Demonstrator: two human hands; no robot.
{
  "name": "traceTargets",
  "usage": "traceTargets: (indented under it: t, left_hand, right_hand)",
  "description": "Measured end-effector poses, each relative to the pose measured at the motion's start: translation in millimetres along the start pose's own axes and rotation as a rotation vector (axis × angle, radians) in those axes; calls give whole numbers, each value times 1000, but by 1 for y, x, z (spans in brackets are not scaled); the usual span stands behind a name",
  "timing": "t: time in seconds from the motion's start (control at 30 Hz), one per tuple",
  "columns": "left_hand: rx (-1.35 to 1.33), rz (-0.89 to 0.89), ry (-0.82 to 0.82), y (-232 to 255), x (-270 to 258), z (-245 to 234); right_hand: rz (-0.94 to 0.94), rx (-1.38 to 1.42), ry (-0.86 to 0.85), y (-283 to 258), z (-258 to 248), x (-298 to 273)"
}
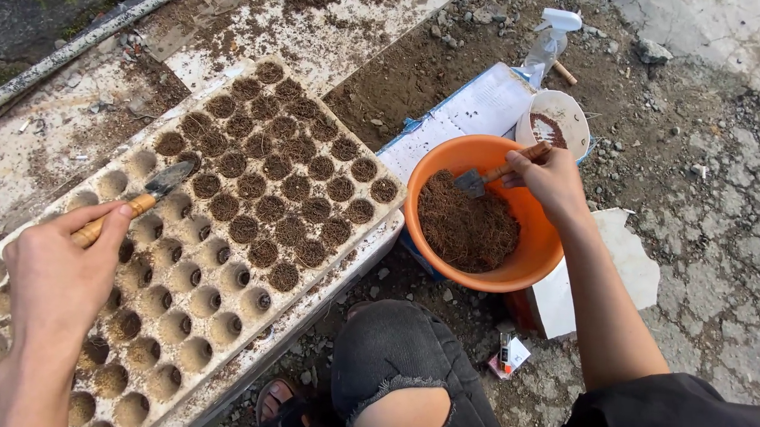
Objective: Filling individual cells of a cardboard seed tray with soil using a small hand trowel.
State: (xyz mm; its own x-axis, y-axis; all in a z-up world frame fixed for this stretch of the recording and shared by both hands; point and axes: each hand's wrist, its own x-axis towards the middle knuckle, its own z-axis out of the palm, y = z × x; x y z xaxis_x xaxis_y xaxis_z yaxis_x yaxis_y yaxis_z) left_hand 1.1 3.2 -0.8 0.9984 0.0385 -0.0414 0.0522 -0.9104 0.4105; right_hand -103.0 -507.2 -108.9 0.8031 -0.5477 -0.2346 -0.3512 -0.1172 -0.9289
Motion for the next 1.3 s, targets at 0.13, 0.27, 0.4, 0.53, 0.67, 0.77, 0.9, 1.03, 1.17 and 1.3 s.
traceTargets:
  t: [0.13, 0.27, 0.4, 0.53, 0.67, 0.77, 0.9, 1.03, 1.17, 1.3]
  left_hand:
    - [5, 18, 3, 0, 1, 0]
    - [13, 7, 12, -2, 0, 1]
    - [28, 29, 25, -2, -1, 0]
    - [7, 22, 15, 3, -3, -1]
    - [-20, 34, 18, 6, -4, -4]
    - [-20, 31, 15, 4, -4, -4]
    - [-20, 12, -1, 2, -4, -4]
    - [-55, -7, -5, 5, -5, -6]
    - [-55, -8, -10, 6, -6, -8]
    - [-71, 43, 13, 6, -6, -9]
  right_hand:
    - [17, 2, -25, 1, 3, -1]
    - [10, 28, -53, -10, -5, -9]
    - [35, 121, 12, 14, -18, 6]
    - [72, 152, 30, 7, -11, -4]
    - [77, 135, 26, 4, -12, -7]
    - [72, 176, 40, 11, -21, -4]
    - [110, 229, -10, 16, -13, -5]
    - [112, 260, 22, 20, -23, -3]
    - [97, 326, 19, 20, -33, -2]
    - [99, 380, -12, 24, -42, 1]
